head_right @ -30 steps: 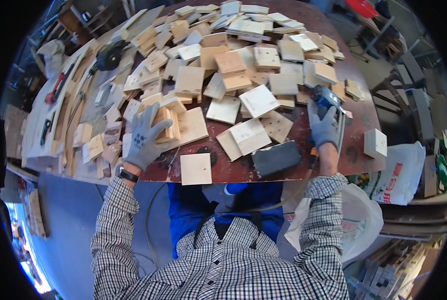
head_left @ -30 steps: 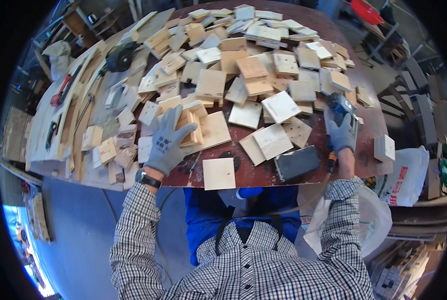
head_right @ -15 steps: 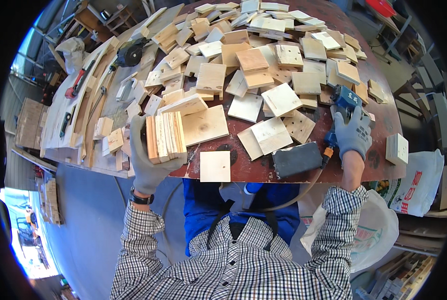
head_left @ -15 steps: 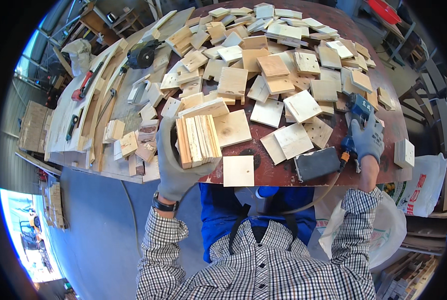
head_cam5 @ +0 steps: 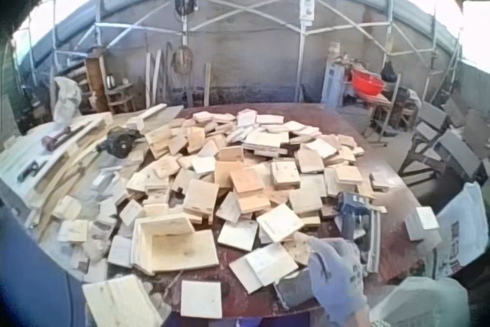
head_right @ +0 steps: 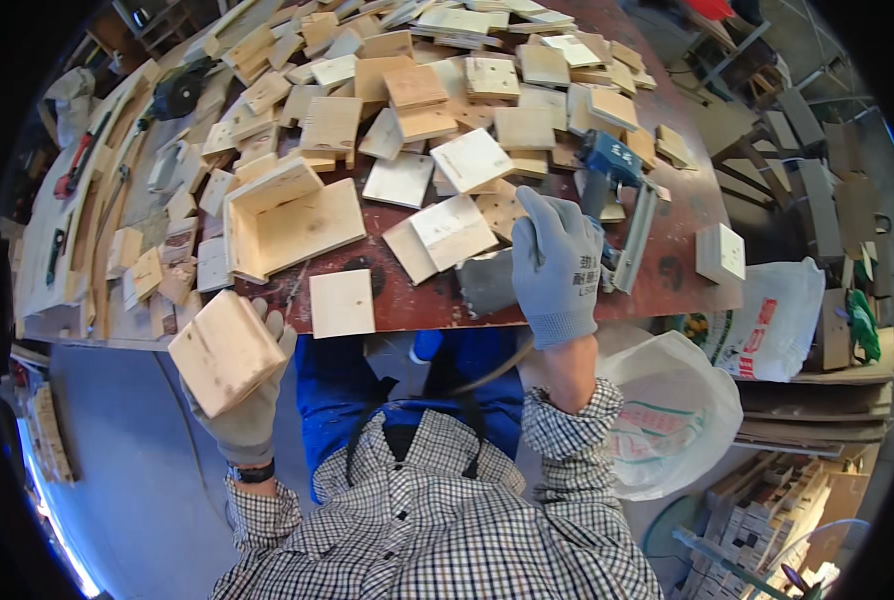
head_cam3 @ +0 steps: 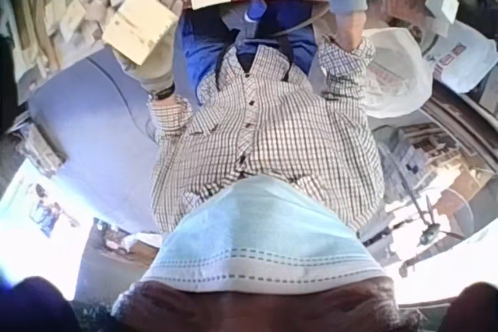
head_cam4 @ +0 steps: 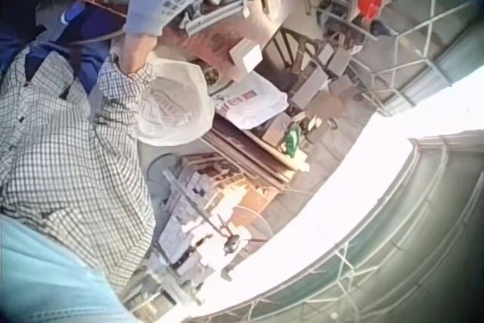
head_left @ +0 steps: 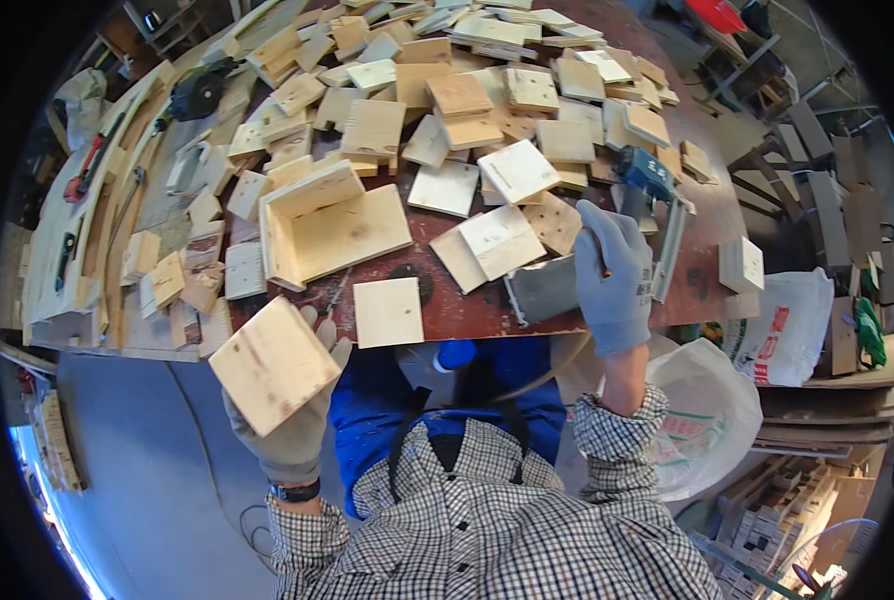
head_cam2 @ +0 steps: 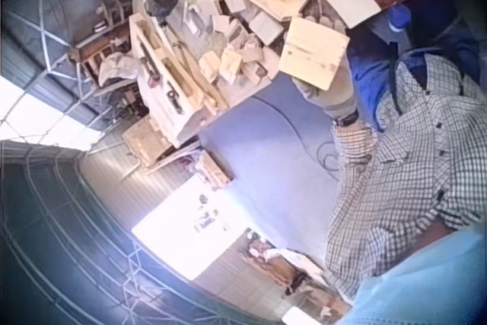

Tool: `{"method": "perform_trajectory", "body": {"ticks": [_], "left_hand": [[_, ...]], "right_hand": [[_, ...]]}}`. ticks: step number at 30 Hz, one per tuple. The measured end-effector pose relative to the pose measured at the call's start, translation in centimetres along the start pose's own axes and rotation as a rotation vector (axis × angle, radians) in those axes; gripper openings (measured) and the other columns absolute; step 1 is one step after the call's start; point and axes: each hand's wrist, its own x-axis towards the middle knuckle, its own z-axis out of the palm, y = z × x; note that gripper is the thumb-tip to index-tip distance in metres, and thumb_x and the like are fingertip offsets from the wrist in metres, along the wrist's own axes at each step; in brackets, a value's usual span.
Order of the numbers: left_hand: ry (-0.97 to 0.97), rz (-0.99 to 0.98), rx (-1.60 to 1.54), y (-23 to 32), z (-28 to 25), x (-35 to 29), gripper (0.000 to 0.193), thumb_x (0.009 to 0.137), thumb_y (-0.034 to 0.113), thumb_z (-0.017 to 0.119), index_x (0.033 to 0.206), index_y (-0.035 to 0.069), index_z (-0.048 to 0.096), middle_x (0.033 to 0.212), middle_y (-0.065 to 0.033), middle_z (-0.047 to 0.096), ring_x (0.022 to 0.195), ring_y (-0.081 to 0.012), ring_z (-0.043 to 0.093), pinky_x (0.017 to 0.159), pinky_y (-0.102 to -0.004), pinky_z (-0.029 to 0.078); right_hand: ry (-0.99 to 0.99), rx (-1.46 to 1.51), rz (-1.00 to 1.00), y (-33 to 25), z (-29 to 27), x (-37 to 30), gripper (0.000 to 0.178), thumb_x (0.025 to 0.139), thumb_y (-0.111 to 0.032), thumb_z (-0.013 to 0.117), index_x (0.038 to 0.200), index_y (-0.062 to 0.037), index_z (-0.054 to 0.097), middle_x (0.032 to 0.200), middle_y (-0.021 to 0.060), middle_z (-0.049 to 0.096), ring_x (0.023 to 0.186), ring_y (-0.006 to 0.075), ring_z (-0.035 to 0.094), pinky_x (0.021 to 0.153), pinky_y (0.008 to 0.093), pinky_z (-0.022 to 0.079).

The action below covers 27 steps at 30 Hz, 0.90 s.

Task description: The person assembles small wooden boxes by selecting pieces from a pile, using a nail gun to fasten them, and sanding the edges with a sanding block. The person handles multiple pieces and tools throughout the process.

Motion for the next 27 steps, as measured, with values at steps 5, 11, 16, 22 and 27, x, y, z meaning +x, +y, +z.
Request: {"method": "perform_trajectory", "body": {"ticks": [5, 11, 16, 22, 27], "left_hand": [[-0.086, -0.127, -0.145, 0.0, -1.2, -1.9, 0.094, 0.103, 0.068, 0.049, 0.168, 0.005, 0.022, 0.173, -0.0283, 0.021, 0.157, -0.0553, 0.021, 0.126, -0.0725, 0.023], [-0.051, -0.076, -0.323, -0.7, -0.4, -0.9, 0.097, 0.102, 0.069, 0.053, 0.165, 0.001, 0.024, 0.162, -0.0297, 0.038, 0.150, -0.0549, 0.037, 0.119, -0.0661, 0.043], [-0.164, -0.123, -0.358, -0.9, 0.8, 0.2, 0.094, 0.103, 0.066, 0.051, 0.167, 0.002, 0.024, 0.166, -0.0273, 0.035, 0.150, -0.0546, 0.038, 0.121, -0.0681, 0.039], [0.016, -0.143, -0.064, -2.8, 2.1, 1.3, 0.096, 0.101, 0.077, 0.042, 0.165, 0.006, 0.033, 0.159, -0.0224, 0.048, 0.146, -0.0513, 0.046, 0.122, -0.0612, 0.041], [-0.001, -0.300, -0.139, -6.4, 3.4, 3.0, 0.091, 0.101, 0.075, 0.043, 0.166, 0.011, 0.034, 0.161, -0.0199, 0.047, 0.144, -0.0437, 0.050, 0.122, -0.0575, 0.039]], "right_hand": [[-0.535, -0.156, -0.229, 1.3, -1.9, -2.3, 0.075, 0.085, -0.041, 0.079, 0.148, -0.0093, 0.056, 0.147, 0.0166, 0.056, 0.138, 0.0382, 0.050, 0.116, 0.0538, 0.036], [-0.786, -0.317, -0.421, 4.1, -0.4, -2.3, 0.107, 0.065, -0.041, 0.092, 0.157, -0.0123, 0.047, 0.152, 0.0124, 0.052, 0.146, 0.0351, 0.044, 0.124, 0.0551, 0.029], [-0.775, -0.268, -0.613, 4.3, -1.2, -0.8, 0.109, 0.063, -0.037, 0.094, 0.157, -0.0104, 0.046, 0.143, 0.0128, 0.058, 0.131, 0.0373, 0.053, 0.120, 0.0532, 0.036], [-0.419, 0.909, 0.209, -1.7, -4.6, -5.4, 0.087, 0.085, -0.031, 0.083, 0.153, 0.0074, 0.044, 0.135, 0.0176, 0.063, 0.118, 0.0263, 0.064, 0.102, 0.0394, 0.052], [-0.340, 1.234, 0.314, -9.3, 0.1, -8.0, 0.091, 0.094, -0.031, 0.076, 0.161, 0.0074, 0.030, 0.149, 0.0224, 0.047, 0.134, 0.0327, 0.051, 0.114, 0.0446, 0.040]]}}
